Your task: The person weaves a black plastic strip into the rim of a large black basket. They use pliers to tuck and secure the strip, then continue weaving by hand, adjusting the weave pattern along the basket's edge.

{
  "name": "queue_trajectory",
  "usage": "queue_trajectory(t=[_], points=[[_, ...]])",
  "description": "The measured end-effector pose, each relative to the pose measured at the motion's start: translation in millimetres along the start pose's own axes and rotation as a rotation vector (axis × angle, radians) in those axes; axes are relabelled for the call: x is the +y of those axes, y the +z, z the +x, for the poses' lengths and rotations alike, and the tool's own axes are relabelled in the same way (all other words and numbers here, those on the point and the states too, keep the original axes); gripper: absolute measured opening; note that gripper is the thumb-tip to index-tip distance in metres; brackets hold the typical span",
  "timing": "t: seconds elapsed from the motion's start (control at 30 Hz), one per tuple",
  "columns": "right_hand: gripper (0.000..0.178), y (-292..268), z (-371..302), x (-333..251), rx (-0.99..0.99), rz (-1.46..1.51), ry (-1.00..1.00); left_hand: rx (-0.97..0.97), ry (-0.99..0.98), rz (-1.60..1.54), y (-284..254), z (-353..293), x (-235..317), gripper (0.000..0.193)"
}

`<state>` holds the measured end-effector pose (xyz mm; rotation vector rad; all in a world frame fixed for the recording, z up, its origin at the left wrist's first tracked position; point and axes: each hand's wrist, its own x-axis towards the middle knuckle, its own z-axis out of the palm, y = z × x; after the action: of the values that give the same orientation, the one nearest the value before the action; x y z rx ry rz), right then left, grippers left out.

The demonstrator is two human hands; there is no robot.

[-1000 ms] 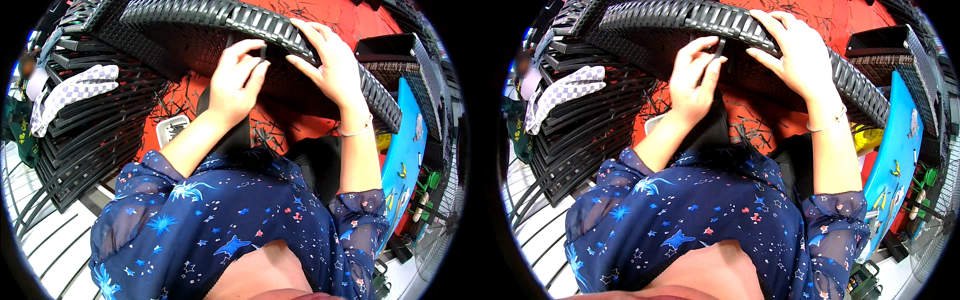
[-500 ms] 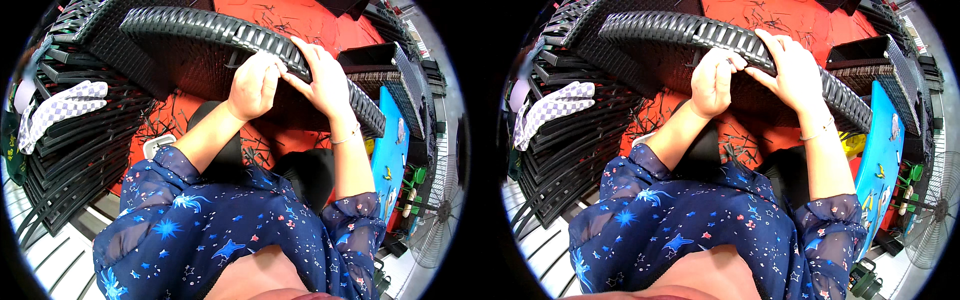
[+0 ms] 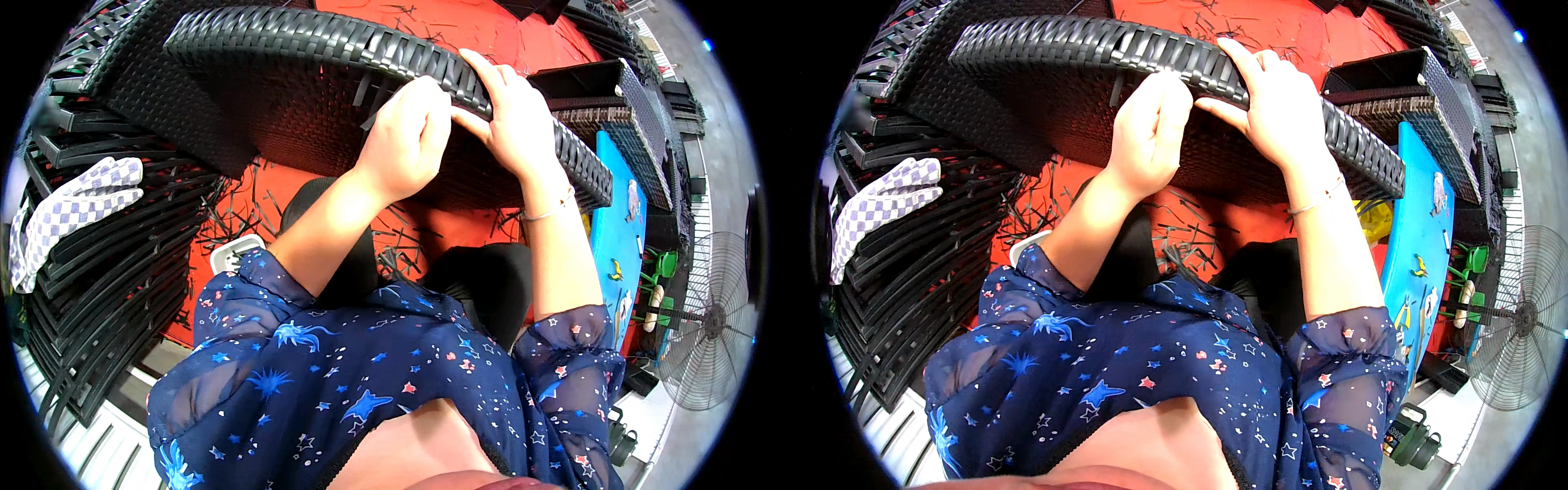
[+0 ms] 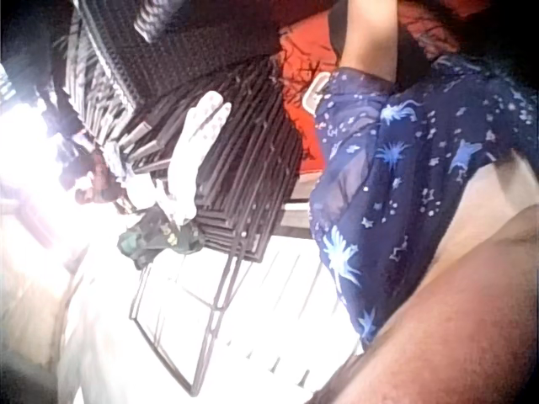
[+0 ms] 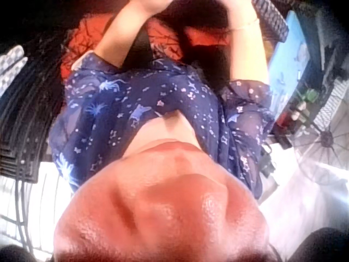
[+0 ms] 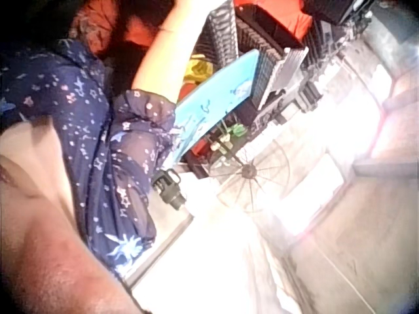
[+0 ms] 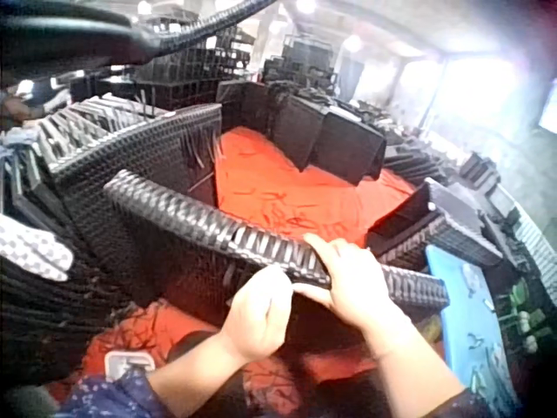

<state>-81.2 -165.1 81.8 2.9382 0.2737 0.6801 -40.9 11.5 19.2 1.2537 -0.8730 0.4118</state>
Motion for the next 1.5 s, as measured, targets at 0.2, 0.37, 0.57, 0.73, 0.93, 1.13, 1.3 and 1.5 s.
queue_trajectory(t=[0.2,0.37,0.57,0.73,0.93,1.13,1.3,1.5], points=[[0.073,-0.2,0.5,3.4,0.000,0.027,0.011,-0.002,0.035,0.045,0.8,-5.9,-1.1,0.020],[0.074,2.6,0.2,0.2,0.001,0.010,0.022,-0.026,0.041,0.069,-1.4,-11.3,-10.9,0.019],[0.076,16.7,2.2,4.1,0.059,-0.045,-0.010,-0.006,0.218,0.264,-14.1,-26.7,-12.1,0.008],[0.076,17.0,-0.3,0.4,0.089,-0.034,-0.014,-0.106,0.162,0.592,-29.3,-44.1,7.6,0.014],[0.077,15.4,-1.7,-5.0,0.090,0.024,-0.019,-0.135,-0.043,0.753,-27.5,-54.1,16.3,0.017],[0.075,20.1,-5.9,-5.8,0.102,0.083,-0.024,-0.239,-0.332,0.728,-29.3,-50.9,20.6,0.045],[0.076,20.3,-6.9,-9.7,0.107,0.086,-0.028,-0.127,-0.351,0.675,-20.9,-46.9,12.7,0.043],[0.077,17.8,-9.8,-16.4,0.070,0.077,-0.010,-0.110,-0.623,0.521,-22.1,-42.9,4.0,0.033]])
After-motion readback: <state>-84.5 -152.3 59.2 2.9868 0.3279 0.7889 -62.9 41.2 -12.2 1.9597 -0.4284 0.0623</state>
